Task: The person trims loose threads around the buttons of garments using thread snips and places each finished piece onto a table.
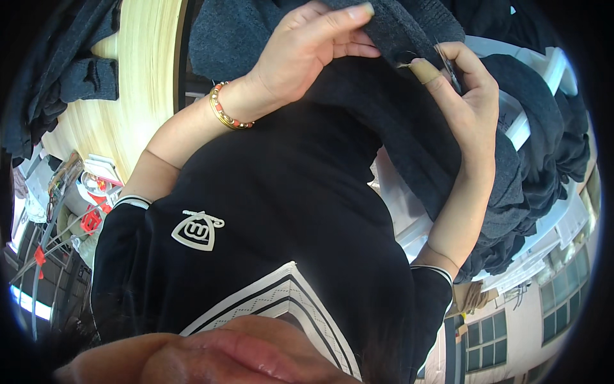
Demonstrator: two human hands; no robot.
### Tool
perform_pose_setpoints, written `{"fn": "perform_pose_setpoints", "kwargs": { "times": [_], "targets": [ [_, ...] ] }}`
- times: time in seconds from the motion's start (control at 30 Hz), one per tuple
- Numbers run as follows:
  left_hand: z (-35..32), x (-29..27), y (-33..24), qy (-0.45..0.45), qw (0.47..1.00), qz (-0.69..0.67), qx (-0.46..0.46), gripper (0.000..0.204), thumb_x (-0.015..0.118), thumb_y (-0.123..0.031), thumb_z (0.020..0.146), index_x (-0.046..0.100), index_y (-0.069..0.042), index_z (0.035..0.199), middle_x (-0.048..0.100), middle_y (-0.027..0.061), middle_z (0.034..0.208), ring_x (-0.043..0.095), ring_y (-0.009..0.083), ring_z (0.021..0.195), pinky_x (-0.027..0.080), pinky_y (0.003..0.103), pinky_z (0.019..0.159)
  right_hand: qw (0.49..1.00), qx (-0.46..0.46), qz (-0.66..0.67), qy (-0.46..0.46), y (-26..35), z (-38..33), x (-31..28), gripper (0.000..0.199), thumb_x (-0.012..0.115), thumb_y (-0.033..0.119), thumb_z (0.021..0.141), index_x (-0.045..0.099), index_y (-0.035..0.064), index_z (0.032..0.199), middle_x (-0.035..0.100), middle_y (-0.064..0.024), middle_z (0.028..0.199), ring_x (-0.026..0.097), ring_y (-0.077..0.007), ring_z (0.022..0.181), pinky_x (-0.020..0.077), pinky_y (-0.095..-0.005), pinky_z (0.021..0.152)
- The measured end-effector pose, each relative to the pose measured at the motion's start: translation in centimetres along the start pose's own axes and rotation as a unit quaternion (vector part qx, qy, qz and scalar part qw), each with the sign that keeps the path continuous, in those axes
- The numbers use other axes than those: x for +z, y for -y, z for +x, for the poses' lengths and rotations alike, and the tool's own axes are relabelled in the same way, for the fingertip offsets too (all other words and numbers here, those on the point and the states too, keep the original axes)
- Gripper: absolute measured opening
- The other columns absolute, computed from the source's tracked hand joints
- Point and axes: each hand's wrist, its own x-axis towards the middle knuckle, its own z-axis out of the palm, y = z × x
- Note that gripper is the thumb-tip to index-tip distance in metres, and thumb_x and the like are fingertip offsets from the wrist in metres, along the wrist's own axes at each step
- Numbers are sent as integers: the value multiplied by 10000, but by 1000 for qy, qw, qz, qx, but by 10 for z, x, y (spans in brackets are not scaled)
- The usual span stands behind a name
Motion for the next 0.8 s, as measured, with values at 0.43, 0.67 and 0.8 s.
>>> {"fn": "perform_pose_setpoints", "kwargs": {
  "times": [0.43, 0.67, 0.8],
  "targets": [
    [22, -28, -40, -76, 989, -90, -83, 350, 629, -384, 989, 648, -35, 968, 718, 109, 908, 718, 230, 853, 597, 362, 793, 998, -41, -16, -39, 5, -5, -13, 174, 763, 89, 793, 660, 44, 925, 590, 55, 777, 531, -35, 732, 394, -192, 698],
    [34, -40, -45, -21, 971, 31, -235, 416, 670, -462, 951, 622, -50, 922, 703, 103, 834, 736, 227, 735, 605, 309, 628, 991, -116, -72, -10, 8, -5, -14, 191, 764, 90, 762, 644, 30, 899, 611, 20, 814, 559, -74, 743, 427, -217, 712],
    [34, -51, -35, -22, 976, 47, -213, 293, 676, -336, 971, 624, -48, 954, 705, 110, 871, 739, 241, 758, 610, 323, 645, 985, -137, -100, -14, 10, -4, -15, 190, 753, 80, 750, 638, 22, 889, 616, 10, 824, 565, -88, 743, 432, -222, 710]
  ]
}}
